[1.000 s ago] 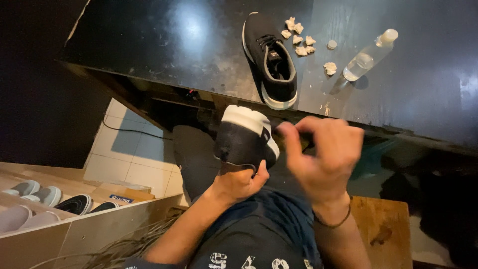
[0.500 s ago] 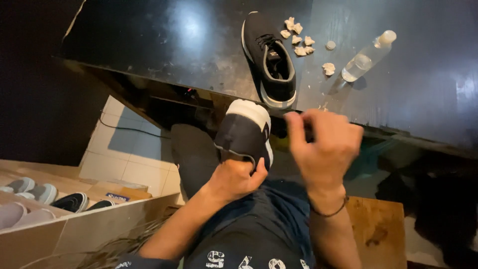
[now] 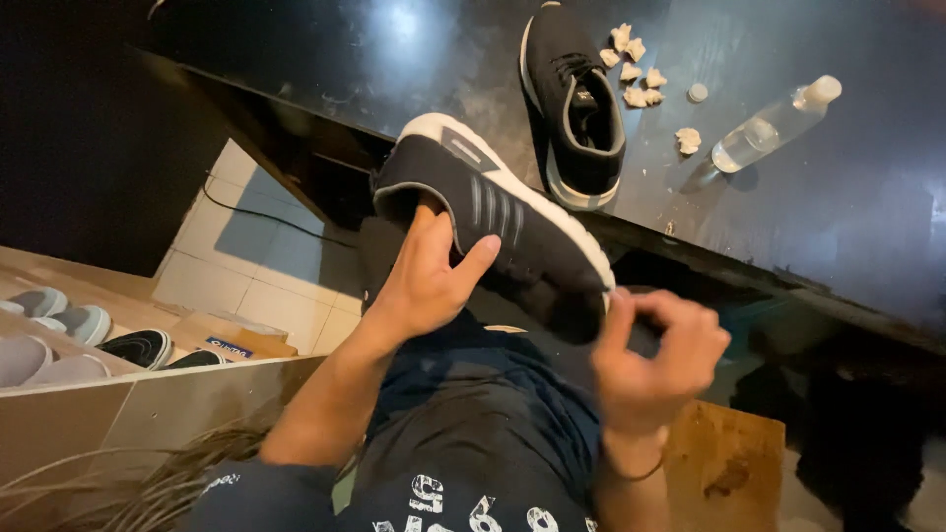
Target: The person cleans a pair of black sneakers using a small brush. They scrub the interior lining, the tongue, the laces, and the white rubber sole of one shoe, then repeat the process on the second shoe. The shoes are placed on a dark table during the cleaning process.
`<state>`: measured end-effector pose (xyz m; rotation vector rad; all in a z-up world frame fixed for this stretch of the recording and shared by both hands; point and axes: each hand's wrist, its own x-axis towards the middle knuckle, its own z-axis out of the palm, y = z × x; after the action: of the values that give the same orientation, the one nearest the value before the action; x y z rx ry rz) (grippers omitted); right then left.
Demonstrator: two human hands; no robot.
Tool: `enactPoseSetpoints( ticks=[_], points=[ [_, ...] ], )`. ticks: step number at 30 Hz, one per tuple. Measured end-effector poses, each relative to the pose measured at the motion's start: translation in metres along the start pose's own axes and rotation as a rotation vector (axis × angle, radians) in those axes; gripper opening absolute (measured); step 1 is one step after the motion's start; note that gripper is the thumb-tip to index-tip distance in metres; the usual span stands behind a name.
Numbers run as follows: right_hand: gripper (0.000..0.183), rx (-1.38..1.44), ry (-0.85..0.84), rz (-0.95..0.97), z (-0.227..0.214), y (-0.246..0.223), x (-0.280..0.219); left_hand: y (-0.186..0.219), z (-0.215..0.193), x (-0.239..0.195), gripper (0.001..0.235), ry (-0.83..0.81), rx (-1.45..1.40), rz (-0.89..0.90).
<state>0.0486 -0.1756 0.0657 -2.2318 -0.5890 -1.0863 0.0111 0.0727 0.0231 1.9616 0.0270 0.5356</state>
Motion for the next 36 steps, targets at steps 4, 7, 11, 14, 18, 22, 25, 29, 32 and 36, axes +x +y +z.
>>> enactPoseSetpoints(
  ticks=[4, 7, 11, 14, 18, 22, 25, 29, 32, 36],
  points=[
    [0.021, 0.072, -0.051, -0.180, 0.008, 0.002, -0.010, 0.010, -0.006, 0.005, 0.022, 0.024, 0.023, -0.069],
    [0.026, -0.246, -0.087, -0.102, 0.013, 0.050, -0.017, 0.023, -0.009, 0.016, 0.024, 0.055, 0.048, -0.171],
    [0.022, -0.144, -0.039, -0.082, 0.022, 0.037, -0.012, 0.033, -0.010, 0.036, 0.026, 0.085, 0.152, -0.234],
    [0.022, -0.096, -0.031, -0.208, 0.036, 0.030, -0.002, 0.037, -0.011, 0.042, 0.025, 0.065, 0.122, -0.255],
    [0.026, -0.176, 0.015, -0.061, 0.036, 0.067, 0.005, 0.034, -0.015, 0.059, 0.023, 0.100, 0.207, -0.193],
    [0.019, 0.076, -0.021, -0.196, 0.045, 0.033, 0.016, 0.031, -0.019, 0.080, 0.029, 0.069, 0.244, -0.193],
    [0.023, -0.053, -0.092, -0.184, 0.059, 0.062, 0.016, 0.014, -0.028, 0.119, 0.032, 0.062, 0.302, -0.150],
    [0.016, 0.060, -0.263, 0.223, 0.067, 0.080, 0.031, -0.009, -0.039, 0.183, 0.054, -0.137, 0.638, -0.285],
    [0.043, 0.307, -0.335, 0.252, 0.073, 0.058, 0.052, -0.006, -0.039, 0.220, 0.059, -0.246, 0.664, -0.396],
    [0.091, 0.196, -0.532, 0.026, 0.102, 0.060, 0.059, -0.069, -0.018, 0.269, 0.059, -0.286, 0.748, -0.406]
  ],
)
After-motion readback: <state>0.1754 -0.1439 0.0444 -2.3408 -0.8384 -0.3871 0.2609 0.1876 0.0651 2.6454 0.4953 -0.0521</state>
